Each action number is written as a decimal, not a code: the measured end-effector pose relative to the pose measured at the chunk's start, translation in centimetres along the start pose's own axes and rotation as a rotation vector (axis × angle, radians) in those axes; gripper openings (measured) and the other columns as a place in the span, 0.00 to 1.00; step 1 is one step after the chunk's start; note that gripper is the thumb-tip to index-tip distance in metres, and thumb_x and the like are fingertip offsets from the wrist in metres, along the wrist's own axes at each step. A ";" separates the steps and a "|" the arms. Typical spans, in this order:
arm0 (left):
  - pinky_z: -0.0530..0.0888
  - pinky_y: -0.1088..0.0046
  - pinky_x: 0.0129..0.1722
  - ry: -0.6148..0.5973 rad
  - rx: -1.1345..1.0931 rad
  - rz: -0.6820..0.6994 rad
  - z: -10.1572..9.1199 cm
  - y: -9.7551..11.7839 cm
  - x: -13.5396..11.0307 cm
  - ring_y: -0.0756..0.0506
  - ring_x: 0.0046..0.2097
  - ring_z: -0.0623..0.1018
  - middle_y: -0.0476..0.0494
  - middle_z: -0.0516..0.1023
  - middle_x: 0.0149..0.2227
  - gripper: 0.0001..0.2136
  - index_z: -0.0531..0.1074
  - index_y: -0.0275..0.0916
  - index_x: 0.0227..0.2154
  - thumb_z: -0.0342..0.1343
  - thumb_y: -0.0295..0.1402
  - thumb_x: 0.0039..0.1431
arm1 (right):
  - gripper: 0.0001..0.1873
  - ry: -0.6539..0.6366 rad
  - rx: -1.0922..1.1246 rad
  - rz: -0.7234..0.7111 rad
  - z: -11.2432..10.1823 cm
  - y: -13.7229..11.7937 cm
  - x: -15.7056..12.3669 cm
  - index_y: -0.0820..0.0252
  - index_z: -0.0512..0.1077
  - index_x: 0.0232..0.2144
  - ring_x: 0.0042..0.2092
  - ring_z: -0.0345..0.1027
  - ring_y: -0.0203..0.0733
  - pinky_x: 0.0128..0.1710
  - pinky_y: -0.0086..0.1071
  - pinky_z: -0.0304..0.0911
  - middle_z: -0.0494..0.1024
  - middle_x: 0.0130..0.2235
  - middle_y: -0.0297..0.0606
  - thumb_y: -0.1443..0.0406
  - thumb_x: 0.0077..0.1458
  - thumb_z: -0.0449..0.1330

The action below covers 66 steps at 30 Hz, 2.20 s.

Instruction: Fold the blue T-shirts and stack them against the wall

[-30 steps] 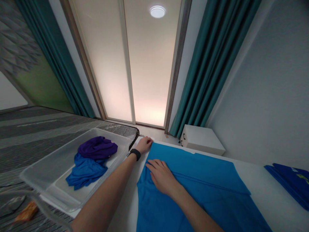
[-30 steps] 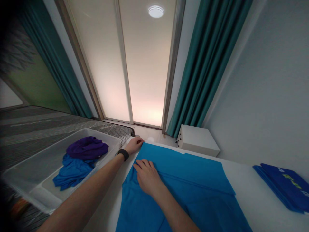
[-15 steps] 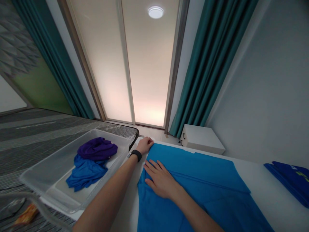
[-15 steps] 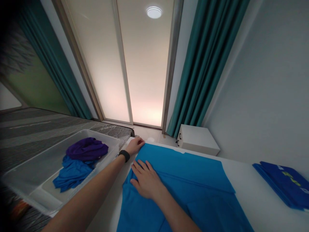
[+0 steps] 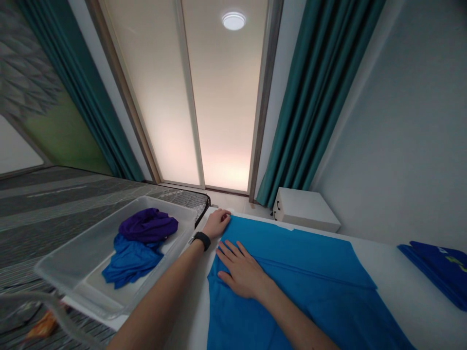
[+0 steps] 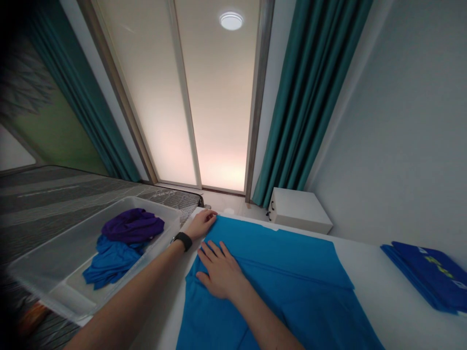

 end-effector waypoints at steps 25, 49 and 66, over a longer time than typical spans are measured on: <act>0.64 0.59 0.60 -0.048 0.073 0.157 -0.1 1.0 -2.5 0.40 0.57 0.68 0.41 0.71 0.58 0.19 0.71 0.40 0.55 0.46 0.36 0.66 | 0.31 0.213 -0.044 0.368 -2.0 3.4 0.1 0.68 0.55 0.65 0.69 0.40 0.48 0.67 0.48 0.33 0.50 0.68 0.47 0.56 0.66 0.41; 0.56 0.59 0.65 -0.215 0.134 0.177 -0.1 1.4 -4.5 0.43 0.67 0.58 0.43 0.59 0.66 0.24 0.60 0.39 0.64 0.40 0.40 0.68 | 0.35 0.188 -0.122 0.500 -3.0 5.3 2.1 0.73 0.48 0.67 0.70 0.32 0.47 0.67 0.47 0.28 0.43 0.70 0.48 0.55 0.65 0.38; 0.54 0.56 0.66 -0.282 0.224 0.193 0.2 1.3 -4.3 0.42 0.67 0.59 0.46 0.56 0.67 0.26 0.58 0.44 0.64 0.41 0.45 0.67 | 0.43 0.079 -0.103 0.706 -3.6 12.5 -4.1 0.70 0.39 0.68 0.70 0.24 0.45 0.67 0.48 0.22 0.35 0.71 0.44 0.44 0.63 0.32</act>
Point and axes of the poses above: each hand's wrist, its own x-axis towards the middle knuckle, its own z-axis out of the palm, y = z × x, the point moved 4 cm from there along x, towards the middle knuckle
